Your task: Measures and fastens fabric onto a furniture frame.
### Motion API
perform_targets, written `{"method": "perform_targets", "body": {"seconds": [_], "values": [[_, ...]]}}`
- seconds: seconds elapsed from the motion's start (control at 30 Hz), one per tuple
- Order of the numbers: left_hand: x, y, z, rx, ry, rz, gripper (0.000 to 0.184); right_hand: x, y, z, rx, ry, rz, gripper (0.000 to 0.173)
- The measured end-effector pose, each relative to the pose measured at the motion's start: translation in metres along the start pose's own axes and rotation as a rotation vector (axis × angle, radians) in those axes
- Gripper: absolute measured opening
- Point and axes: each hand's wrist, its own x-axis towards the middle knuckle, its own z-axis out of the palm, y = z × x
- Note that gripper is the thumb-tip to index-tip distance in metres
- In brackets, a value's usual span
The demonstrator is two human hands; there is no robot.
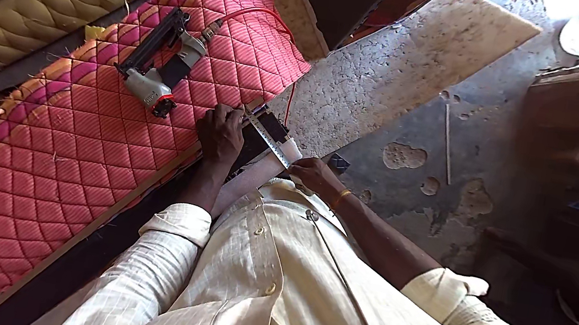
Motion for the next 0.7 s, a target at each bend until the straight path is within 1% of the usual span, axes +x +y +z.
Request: {"method": "perform_targets", "body": {"seconds": [0.1,0.17,0.23,0.3,0.33,0.37,0.43,0.47,0.53,0.57,0.6,0.67,0.7], "values": [[-0.001,0.003,-0.001,-0.012,0.000,-0.012,0.027,0.000,0.000,0.000,-0.034,-0.010,0.006,0.029],[0.000,0.002,0.001,-0.049,0.035,-0.008,0.027,-0.002,-0.004,-0.001,-0.064,0.003,0.004,0.030],[0.000,-0.001,0.001,-0.093,0.063,-0.017,0.032,-0.011,-0.008,0.001,-0.081,0.031,0.009,0.030],[0.000,-0.001,-0.002,-0.138,0.091,-0.028,0.042,-0.021,-0.013,0.000,-0.084,0.098,-0.006,0.029],[0.000,-0.001,-0.004,-0.165,0.094,-0.030,0.043,-0.026,-0.016,-0.004,-0.112,0.158,-0.036,0.028],[-0.001,-0.001,-0.005,-0.187,0.090,-0.027,0.039,-0.030,-0.020,-0.009,-0.168,0.235,-0.079,0.027],[-0.001,-0.001,-0.004,-0.197,0.084,-0.014,0.028,-0.027,-0.035,-0.026,-0.370,0.379,-0.227,0.027],[-0.001,-0.001,-0.003,-0.184,0.086,-0.009,0.026,-0.020,-0.047,-0.035,-0.492,0.427,-0.324,0.029],[-0.002,-0.001,-0.003,-0.159,0.104,-0.014,0.025,0.004,-0.079,-0.047,-0.716,0.481,-0.580,0.033],[-0.002,0.000,-0.003,-0.142,0.113,-0.021,0.023,0.017,-0.102,-0.046,-0.795,0.483,-0.711,0.037],[-0.003,0.002,-0.004,-0.133,0.094,-0.034,0.023,0.028,-0.129,-0.041,-0.843,0.459,-0.815,0.046],[-0.005,0.006,-0.005,-0.148,0.019,-0.070,0.023,0.048,-0.183,-0.015,-0.920,0.352,-0.952,0.067],[-0.007,0.009,-0.004,-0.152,0.030,-0.095,0.022,0.055,-0.207,0.004,-0.962,0.272,-1.004,0.073]]}}
